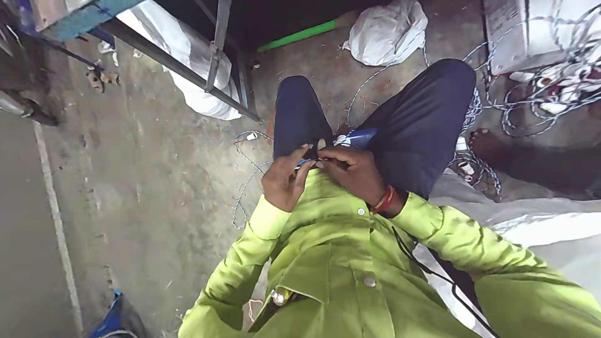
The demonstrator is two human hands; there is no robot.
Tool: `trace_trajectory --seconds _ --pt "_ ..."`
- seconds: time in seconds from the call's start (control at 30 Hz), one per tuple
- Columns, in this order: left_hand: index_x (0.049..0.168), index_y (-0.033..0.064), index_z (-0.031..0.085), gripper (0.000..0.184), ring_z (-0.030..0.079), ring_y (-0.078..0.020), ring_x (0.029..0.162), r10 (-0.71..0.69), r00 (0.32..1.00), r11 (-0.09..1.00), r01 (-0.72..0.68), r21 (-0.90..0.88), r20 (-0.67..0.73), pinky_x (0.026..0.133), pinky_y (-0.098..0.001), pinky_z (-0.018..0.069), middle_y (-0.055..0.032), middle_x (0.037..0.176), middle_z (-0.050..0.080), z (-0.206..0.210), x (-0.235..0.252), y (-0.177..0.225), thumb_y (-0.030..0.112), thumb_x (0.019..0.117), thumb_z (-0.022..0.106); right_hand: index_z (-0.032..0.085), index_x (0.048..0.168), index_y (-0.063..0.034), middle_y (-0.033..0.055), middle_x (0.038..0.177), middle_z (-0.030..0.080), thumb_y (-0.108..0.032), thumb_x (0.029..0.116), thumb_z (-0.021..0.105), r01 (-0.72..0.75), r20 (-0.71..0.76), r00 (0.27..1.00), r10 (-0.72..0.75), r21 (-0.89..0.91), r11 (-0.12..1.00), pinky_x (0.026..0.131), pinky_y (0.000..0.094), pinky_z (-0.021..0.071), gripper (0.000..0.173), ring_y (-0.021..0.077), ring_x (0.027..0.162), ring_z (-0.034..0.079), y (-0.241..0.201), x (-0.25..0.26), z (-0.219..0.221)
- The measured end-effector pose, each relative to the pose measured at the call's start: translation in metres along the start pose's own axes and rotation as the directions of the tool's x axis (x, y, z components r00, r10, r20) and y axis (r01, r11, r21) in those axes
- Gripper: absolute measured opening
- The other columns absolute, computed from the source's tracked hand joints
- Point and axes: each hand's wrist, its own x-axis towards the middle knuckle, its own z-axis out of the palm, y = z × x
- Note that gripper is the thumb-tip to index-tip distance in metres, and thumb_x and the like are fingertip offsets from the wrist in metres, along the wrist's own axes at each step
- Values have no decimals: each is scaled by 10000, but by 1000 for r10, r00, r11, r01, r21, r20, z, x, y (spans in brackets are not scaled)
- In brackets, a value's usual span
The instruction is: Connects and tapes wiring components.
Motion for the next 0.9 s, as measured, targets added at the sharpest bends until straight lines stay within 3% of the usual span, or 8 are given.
trace_trajectory --seconds 0.07,0.2,0.33,0.43,0.53,0.67,0.77,0.9 --pt "1087 24 786 174 726 -212 926 146 989 984 -144 106 -16 835 -318 604 -151 1008 744 4 -2 -3 90 942 717 760 1142 -39 66 1051 747 -96 938 709 -14 -15 1000 14 -1 1000 693 218 559 218 52 763 649 0 0 2" --pt "1016 18 792 149 720 -231 900 204 978 964 -193 184 -47 803 -321 602 -158 975 733 6 -1 -1 84 952 675 712 1047 1 116 1019 684 -105 894 761 14 -171 985 -18 -26 1000 626 237 533 192 103 728 610 -2 0 2" --pt "1044 -16 746 180 697 -167 857 119 988 985 -105 137 -97 747 -278 601 -149 1005 702 5 7 7 110 987 630 704 938 -53 5 741 669 -201 909 754 -172 -38 984 174 62 983 564 261 535 158 65 611 611 -9 0 1" --pt "1041 -13 742 179 682 -119 831 74 986 994 -62 86 -148 713 -229 584 -137 1002 695 8 14 15 114 985 629 733 1187 -22 20 829 742 -177 971 714 -330 97 944 315 285 900 565 230 567 266 51 620 651 -13 6 6" --pt "1037 5 745 151 656 -60 756 -35 986 999 29 -36 -163 656 -198 577 -83 963 690 11 15 27 116 971 666 723 1162 -4 38 956 756 -96 958 713 -215 -28 967 253 443 870 709 234 600 223 63 760 690 -18 6 9" --pt "1031 20 743 118 618 -75 599 -240 969 931 212 -297 -61 543 -236 564 -33 850 688 15 23 42 96 951 700 728 1133 -23 46 1008 732 -36 945 699 -61 -153 973 172 548 834 744 268 601 191 98 816 678 -10 2 7" --pt "1025 33 745 114 649 -95 612 -326 945 885 311 -346 15 570 -256 589 -33 844 706 18 29 48 117 968 694 714 1118 -55 30 965 697 -64 951 682 -74 -135 969 208 644 762 663 249 564 170 88 755 625 -2 0 6" --pt "1027 42 752 134 685 -101 689 -368 928 890 371 -264 64 648 -290 618 -42 885 721 19 30 42 149 972 692 723 1048 -79 10 924 704 -95 954 672 -187 15 956 292 798 574 687 253 561 108 74 754 631 5 8 1"
